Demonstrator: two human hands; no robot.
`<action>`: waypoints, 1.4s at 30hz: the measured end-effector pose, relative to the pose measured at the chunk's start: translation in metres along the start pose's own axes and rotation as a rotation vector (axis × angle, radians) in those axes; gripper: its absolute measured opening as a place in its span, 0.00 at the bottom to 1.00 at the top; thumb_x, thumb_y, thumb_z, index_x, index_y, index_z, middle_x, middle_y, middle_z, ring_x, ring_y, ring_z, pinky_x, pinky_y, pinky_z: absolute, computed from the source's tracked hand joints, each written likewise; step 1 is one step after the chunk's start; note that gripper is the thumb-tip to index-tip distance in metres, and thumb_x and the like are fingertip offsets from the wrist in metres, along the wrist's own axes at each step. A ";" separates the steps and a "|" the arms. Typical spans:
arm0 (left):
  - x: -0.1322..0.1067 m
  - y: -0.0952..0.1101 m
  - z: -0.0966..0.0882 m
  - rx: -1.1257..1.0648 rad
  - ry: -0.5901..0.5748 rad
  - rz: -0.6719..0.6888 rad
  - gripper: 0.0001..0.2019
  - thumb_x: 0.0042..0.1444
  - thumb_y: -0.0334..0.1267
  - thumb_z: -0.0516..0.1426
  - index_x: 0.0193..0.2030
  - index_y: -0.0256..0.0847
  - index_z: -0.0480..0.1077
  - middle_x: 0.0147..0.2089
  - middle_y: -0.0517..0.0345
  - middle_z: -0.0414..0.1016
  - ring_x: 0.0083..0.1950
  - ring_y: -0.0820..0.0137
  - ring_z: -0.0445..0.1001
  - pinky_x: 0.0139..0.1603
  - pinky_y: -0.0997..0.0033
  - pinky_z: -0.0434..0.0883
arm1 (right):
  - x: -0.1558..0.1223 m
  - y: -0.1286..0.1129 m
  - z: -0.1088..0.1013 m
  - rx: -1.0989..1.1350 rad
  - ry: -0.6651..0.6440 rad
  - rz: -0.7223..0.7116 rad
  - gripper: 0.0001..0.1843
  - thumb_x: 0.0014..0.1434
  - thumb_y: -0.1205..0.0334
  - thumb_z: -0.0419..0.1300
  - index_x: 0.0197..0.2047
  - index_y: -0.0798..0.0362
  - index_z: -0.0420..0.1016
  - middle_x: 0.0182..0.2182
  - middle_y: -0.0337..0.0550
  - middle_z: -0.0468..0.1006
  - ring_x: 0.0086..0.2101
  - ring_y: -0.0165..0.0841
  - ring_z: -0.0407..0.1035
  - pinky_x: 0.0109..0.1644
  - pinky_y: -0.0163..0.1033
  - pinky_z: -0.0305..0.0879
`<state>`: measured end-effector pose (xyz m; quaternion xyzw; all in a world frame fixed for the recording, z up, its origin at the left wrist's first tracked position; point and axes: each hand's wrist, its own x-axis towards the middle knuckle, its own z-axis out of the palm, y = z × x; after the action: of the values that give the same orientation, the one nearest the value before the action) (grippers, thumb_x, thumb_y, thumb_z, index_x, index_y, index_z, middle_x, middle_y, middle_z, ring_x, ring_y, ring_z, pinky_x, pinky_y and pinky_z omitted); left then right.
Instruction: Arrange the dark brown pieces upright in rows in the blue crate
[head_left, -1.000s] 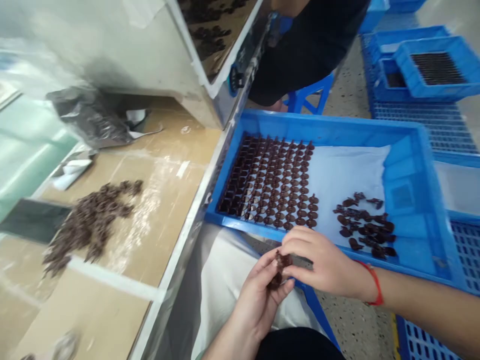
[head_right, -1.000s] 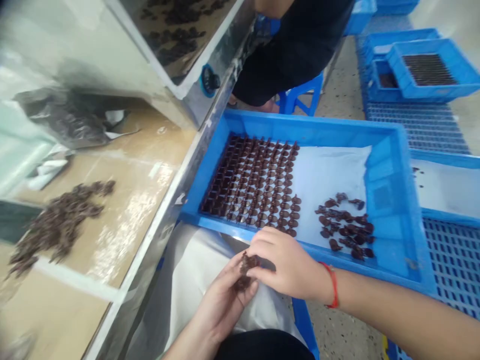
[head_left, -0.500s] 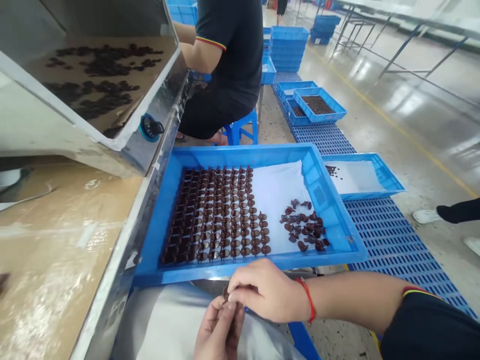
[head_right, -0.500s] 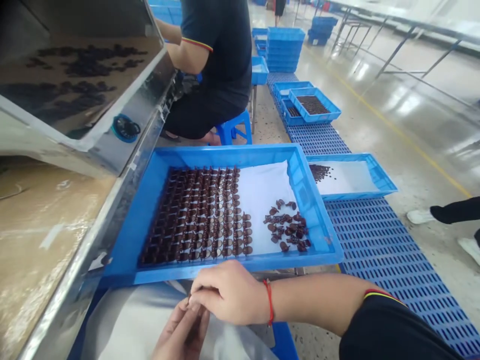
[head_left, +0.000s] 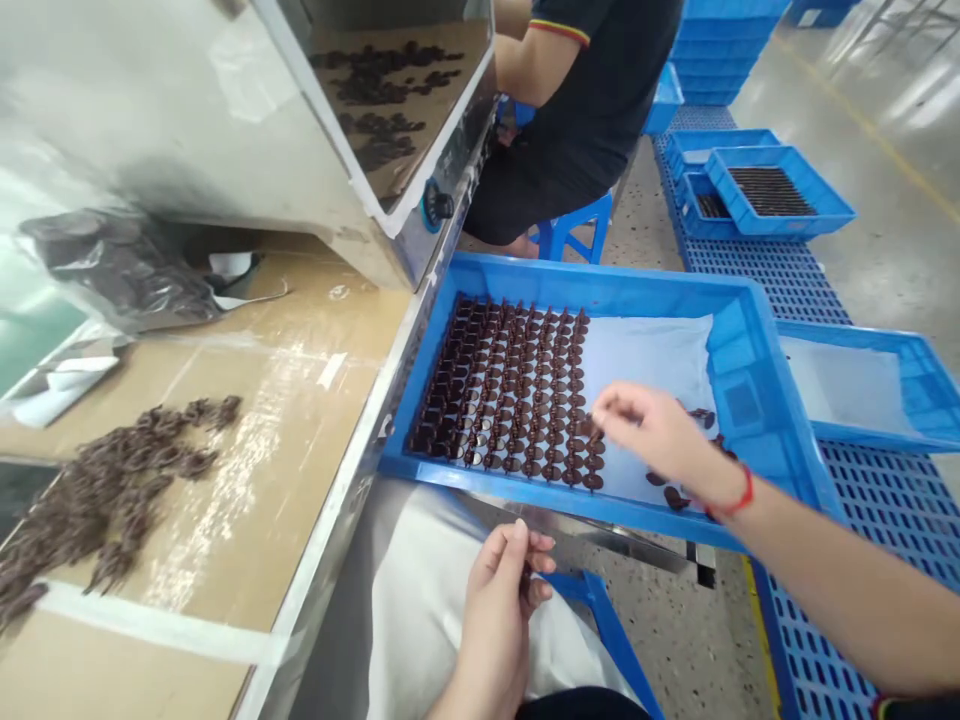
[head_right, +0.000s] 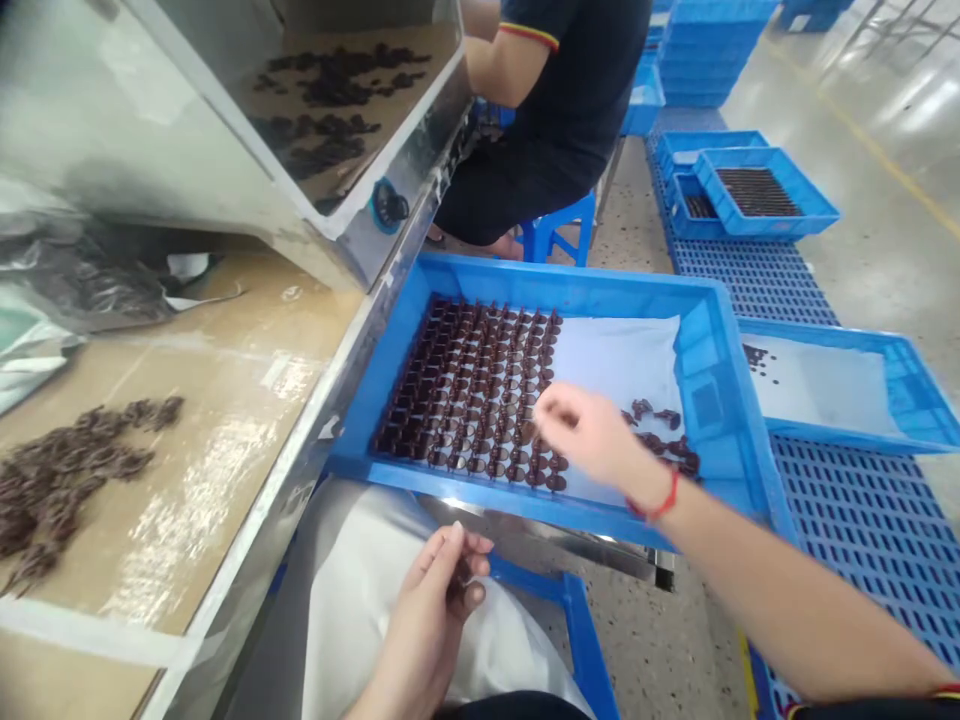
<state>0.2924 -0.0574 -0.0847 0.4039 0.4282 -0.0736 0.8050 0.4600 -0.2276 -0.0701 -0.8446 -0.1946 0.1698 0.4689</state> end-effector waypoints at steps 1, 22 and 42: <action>0.001 0.000 -0.003 -0.058 0.010 -0.049 0.22 0.43 0.51 0.72 0.30 0.35 0.73 0.32 0.54 0.75 0.30 0.74 0.69 0.23 0.82 0.66 | 0.016 0.016 -0.013 -0.083 0.004 0.017 0.05 0.62 0.64 0.55 0.33 0.53 0.68 0.22 0.34 0.70 0.24 0.29 0.64 0.30 0.34 0.60; 0.008 0.001 -0.035 -0.184 -0.206 -0.226 0.15 0.54 0.27 0.63 0.49 0.34 0.72 0.46 0.49 0.75 0.42 0.69 0.76 0.39 0.74 0.75 | 0.087 0.143 -0.010 -0.760 -0.319 0.069 0.12 0.70 0.55 0.57 0.43 0.57 0.73 0.34 0.40 0.74 0.34 0.32 0.70 0.43 0.41 0.70; 0.005 0.005 -0.039 -0.388 -0.271 -0.300 0.14 0.59 0.33 0.59 0.51 0.31 0.71 0.54 0.37 0.74 0.51 0.55 0.77 0.50 0.61 0.75 | 0.041 0.064 -0.004 -0.498 0.038 -0.060 0.16 0.68 0.56 0.47 0.42 0.55 0.73 0.30 0.48 0.75 0.29 0.39 0.68 0.37 0.43 0.61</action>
<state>0.2728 -0.0253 -0.0978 0.1611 0.3777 -0.1618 0.8973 0.5084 -0.2410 -0.1270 -0.9309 -0.2467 0.0865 0.2550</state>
